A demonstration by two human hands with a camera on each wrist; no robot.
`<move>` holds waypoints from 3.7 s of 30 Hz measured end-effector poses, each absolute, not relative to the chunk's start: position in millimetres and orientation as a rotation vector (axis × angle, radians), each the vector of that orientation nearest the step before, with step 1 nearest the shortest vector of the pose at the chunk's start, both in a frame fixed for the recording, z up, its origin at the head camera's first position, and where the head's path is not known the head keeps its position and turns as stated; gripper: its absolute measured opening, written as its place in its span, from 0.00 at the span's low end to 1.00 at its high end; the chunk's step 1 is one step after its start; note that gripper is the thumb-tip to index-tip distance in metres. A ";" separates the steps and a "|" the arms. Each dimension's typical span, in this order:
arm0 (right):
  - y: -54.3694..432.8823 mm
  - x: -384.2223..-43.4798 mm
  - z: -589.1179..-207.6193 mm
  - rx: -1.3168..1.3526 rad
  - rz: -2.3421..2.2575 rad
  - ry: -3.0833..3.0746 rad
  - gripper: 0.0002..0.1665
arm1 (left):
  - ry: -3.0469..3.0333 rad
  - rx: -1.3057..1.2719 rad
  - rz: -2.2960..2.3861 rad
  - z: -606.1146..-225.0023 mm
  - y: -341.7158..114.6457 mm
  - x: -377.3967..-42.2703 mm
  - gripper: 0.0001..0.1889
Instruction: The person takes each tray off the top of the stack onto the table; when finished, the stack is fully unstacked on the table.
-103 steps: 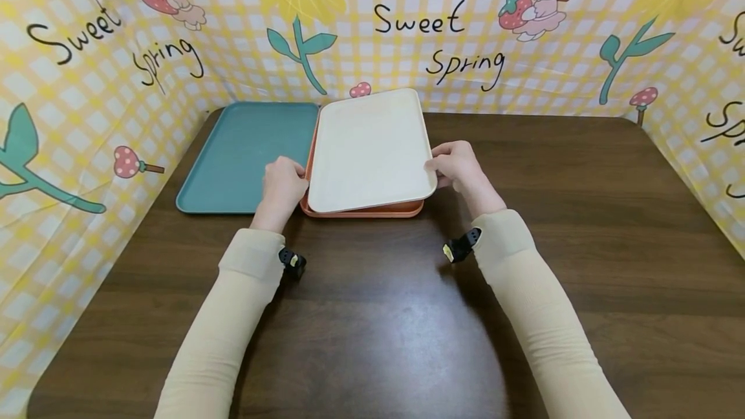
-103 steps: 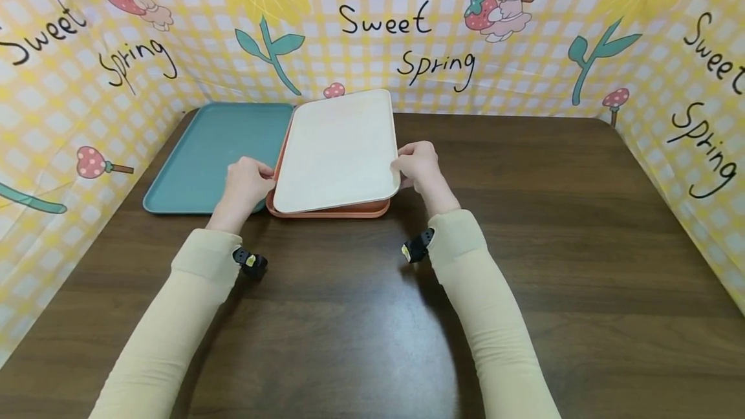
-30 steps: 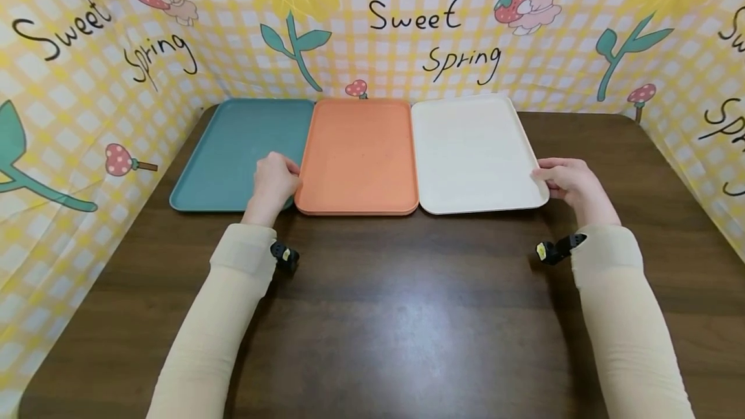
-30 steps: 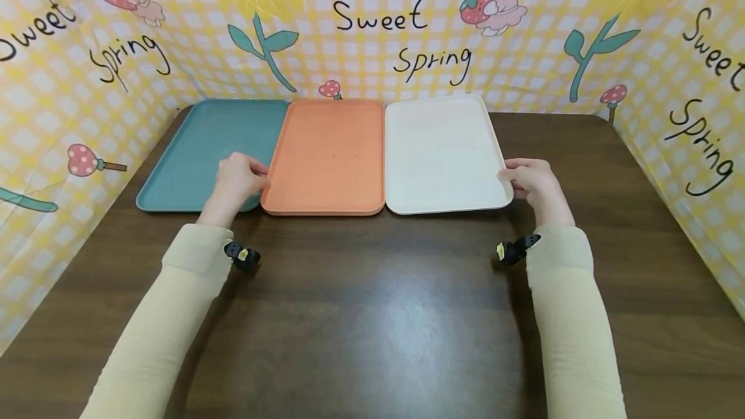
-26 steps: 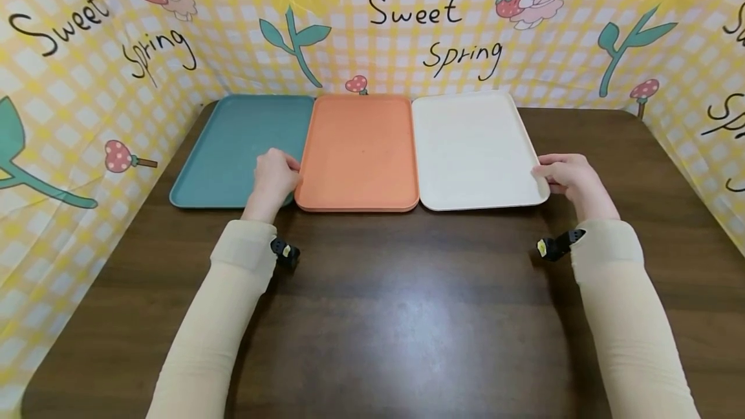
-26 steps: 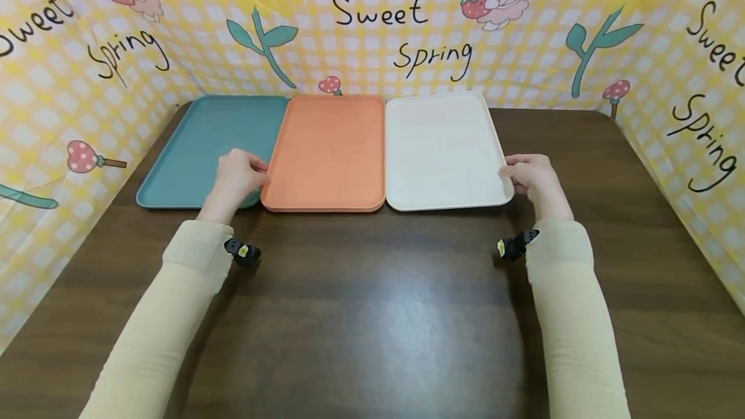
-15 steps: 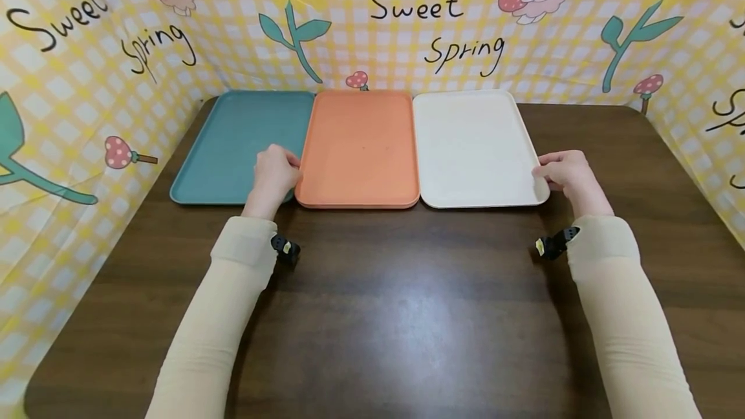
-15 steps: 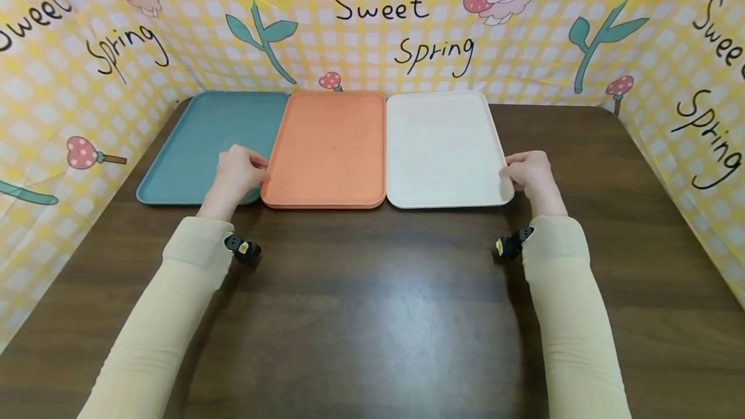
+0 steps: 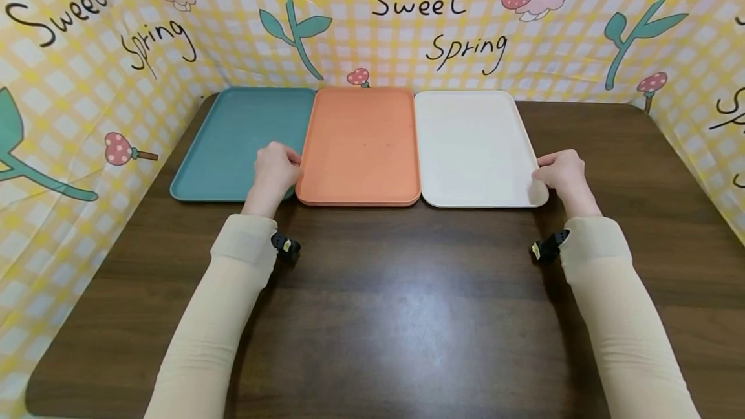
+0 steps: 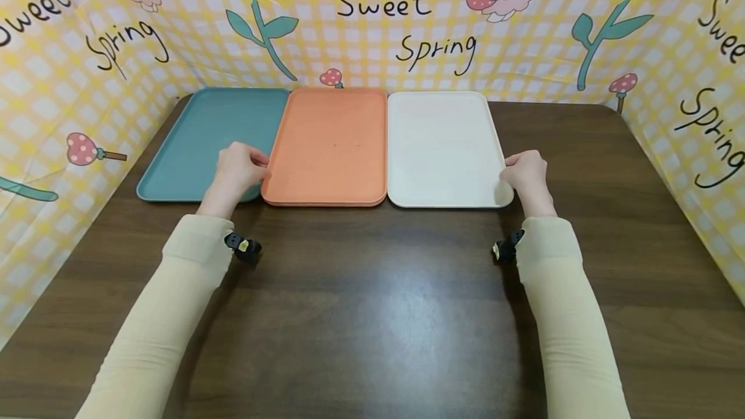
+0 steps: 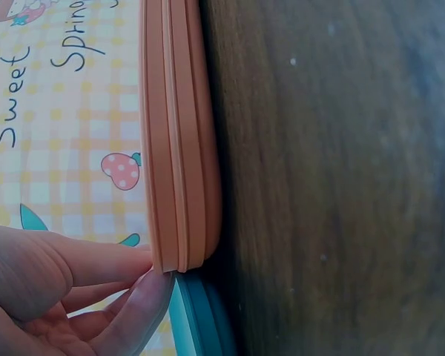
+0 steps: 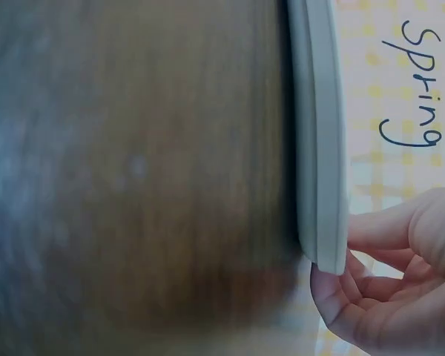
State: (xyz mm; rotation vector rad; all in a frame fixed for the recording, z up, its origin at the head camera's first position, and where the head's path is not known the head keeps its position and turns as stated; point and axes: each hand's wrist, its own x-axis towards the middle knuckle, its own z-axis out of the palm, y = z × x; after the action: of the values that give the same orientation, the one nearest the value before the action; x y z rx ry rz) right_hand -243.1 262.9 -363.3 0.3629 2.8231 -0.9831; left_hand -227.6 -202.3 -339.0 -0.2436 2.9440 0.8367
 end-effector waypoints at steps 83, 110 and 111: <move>65.8 -235.1 -348.5 -0.134 -0.980 2.812 0.24 | 2.899 -0.184 0.883 -349.0 -211.9 -228.5 0.14; 71.1 -246.0 -344.2 0.092 -0.789 2.769 0.21 | 2.927 -0.153 0.936 -350.2 -210.4 -228.1 0.21; 71.1 -246.1 -343.8 0.085 -0.773 2.766 0.22 | 2.929 -0.158 0.937 -350.5 -210.4 -228.3 0.21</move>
State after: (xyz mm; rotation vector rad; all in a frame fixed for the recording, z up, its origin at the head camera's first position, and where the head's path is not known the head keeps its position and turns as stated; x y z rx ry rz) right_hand -246.1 71.1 -343.8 0.0850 2.7661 -0.7733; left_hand -228.3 -210.4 -350.5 -0.1580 2.9289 0.9365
